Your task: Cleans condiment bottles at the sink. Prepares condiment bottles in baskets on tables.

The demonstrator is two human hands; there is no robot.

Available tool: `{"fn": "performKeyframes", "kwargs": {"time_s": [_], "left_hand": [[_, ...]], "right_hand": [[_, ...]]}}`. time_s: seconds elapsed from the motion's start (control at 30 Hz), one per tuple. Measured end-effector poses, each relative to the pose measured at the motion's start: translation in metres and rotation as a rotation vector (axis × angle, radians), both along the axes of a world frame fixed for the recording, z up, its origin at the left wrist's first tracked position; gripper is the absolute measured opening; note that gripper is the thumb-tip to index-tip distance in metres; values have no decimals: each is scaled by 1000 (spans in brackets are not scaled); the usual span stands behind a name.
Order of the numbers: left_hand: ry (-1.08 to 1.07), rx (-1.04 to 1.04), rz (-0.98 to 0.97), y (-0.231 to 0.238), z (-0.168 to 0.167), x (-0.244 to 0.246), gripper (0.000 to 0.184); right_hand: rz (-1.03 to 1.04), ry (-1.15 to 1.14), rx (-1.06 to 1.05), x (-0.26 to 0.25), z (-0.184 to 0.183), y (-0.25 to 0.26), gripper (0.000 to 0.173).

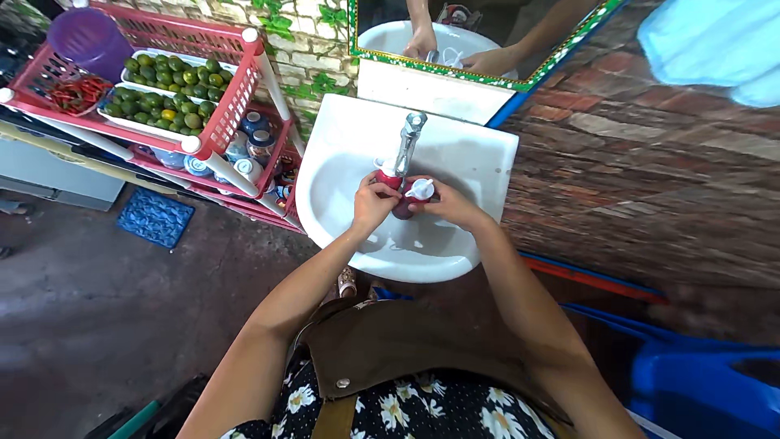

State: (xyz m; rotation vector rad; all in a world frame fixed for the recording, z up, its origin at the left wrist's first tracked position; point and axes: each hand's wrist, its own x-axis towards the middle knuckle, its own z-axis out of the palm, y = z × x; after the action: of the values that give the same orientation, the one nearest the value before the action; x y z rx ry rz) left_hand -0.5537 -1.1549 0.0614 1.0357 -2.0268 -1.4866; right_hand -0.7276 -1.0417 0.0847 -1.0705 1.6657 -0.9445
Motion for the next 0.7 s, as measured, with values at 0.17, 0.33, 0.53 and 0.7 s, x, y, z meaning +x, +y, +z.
{"fn": "performKeyframes", "kwargs": {"time_s": [0.17,0.33,0.53,0.7], "left_hand": [[119,170,110,1,-13,1,69],[119,136,46,-20,-17,-16,54],[100,151,-210,-17,-4,-7,48],[191,282,-219,-15,0,-4,54]], "right_hand": [[37,-63,-38,7,-7,1,67],[29,-71,-45,4,-8,1,65],[-71,-180,-71,0,-5,7,61],[-188,-190,-125,-5,-10,10,58]]}}
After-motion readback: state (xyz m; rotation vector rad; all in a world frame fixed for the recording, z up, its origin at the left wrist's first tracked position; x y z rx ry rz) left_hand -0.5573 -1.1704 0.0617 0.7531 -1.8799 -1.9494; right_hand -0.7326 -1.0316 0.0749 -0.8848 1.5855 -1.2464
